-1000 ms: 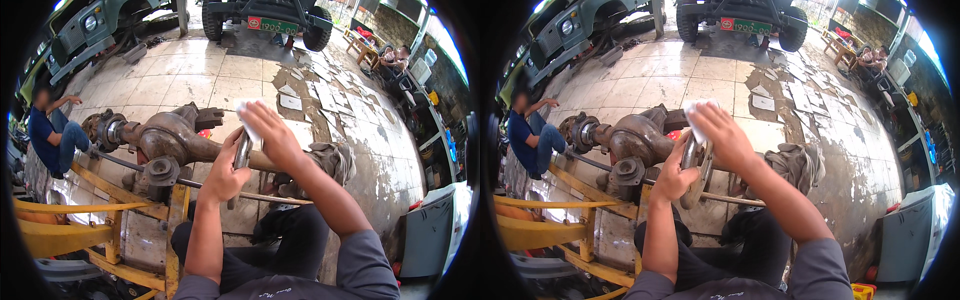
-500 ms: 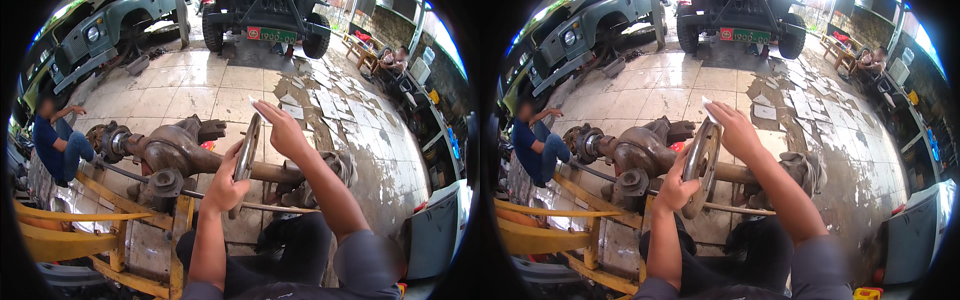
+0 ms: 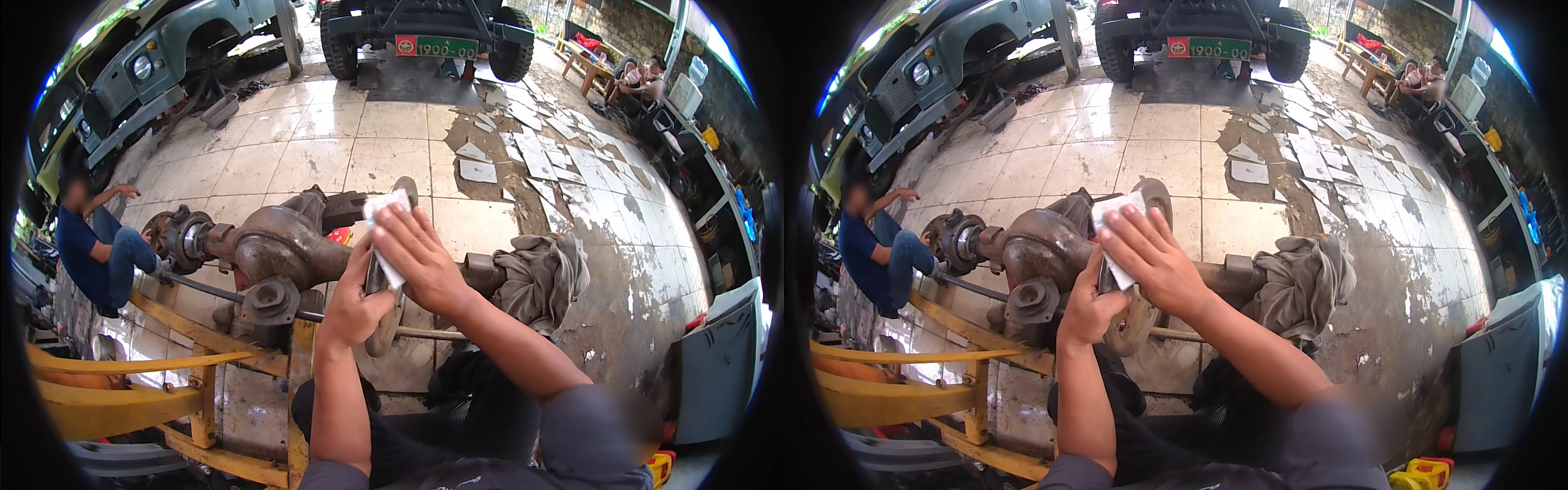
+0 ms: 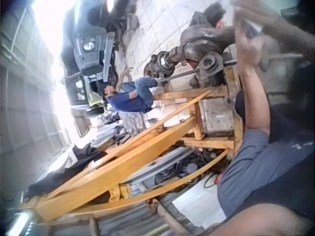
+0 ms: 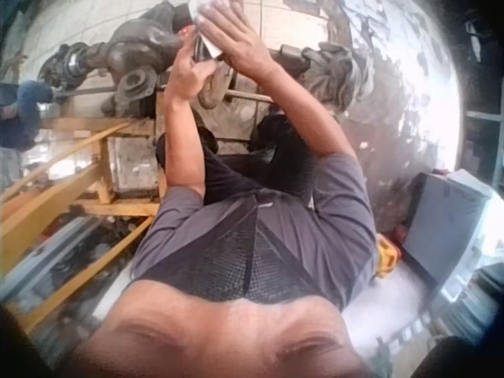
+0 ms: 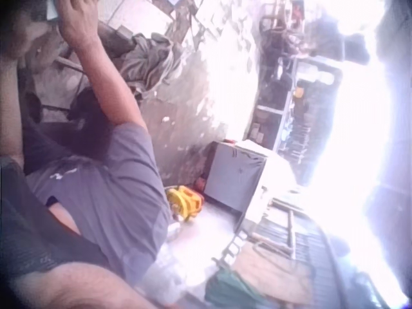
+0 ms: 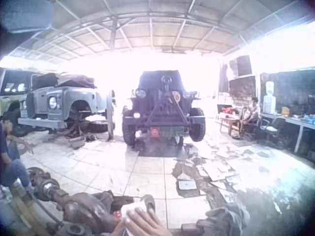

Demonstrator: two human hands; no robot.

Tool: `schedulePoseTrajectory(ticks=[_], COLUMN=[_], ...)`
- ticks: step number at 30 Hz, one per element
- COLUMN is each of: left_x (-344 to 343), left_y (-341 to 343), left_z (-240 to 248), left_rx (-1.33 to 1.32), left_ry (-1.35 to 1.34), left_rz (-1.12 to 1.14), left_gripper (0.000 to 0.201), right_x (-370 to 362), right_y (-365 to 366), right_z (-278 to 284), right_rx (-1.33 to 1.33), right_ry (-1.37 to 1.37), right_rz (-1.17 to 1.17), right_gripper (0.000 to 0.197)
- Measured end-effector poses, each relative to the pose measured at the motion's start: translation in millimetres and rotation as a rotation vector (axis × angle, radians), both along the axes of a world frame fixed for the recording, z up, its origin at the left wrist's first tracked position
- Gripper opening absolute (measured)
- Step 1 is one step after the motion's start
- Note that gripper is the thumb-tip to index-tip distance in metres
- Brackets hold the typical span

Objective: The person scrubs a circular metal brake drum with a small abrasive pad, focusing on the inner rim and bolt holes. They rotate the part to reach different areas and continue scrubbing until the end of the clip.

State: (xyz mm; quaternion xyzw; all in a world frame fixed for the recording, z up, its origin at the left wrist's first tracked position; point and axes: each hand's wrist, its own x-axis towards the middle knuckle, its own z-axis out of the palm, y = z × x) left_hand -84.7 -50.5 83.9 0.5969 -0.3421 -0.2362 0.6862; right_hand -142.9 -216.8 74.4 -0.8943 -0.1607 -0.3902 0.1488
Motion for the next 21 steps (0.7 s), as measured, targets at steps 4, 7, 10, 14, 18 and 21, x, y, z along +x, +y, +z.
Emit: schedulePoseTrajectory(ticks=[4, 7, 10, 14, 18, 21], left_x=[0, 8, 4, 6, 6, 7], left_y=[6, 12, 12, 12, 18, 13], left_z=[11, 6, 4, 8, 13, 4], left_rx=[0.015, 0.009, -0.018, 0.059, 0.043, 0.021], left_ry=[0.085, 0.041, 0.064, 0.086, 0.124, 0.057], left_rz=[0.021, 0.075, 0.096, 0.063, 0.085, 0.083], left_gripper=[0.078, 0.078, 0.076, 0.075, 0.079, 0.078], right_x=[39, 35, 20, 51, 45, 36], right_y=[-30, -20, 11, -28, -6, 2], right_z=[-5, 0, 1, -1, 2, -6], right_rx=[0.381, 0.331, 0.037, 0.170, 0.204, 0.040], right_ry=[0.282, 0.077, -0.053, 0.209, 0.089, 0.029], right_rz=[-0.361, -0.227, -0.002, -0.362, -0.132, 0.023], right_gripper=[0.078, 0.078, 0.074, 0.073, 0.076, 0.076])
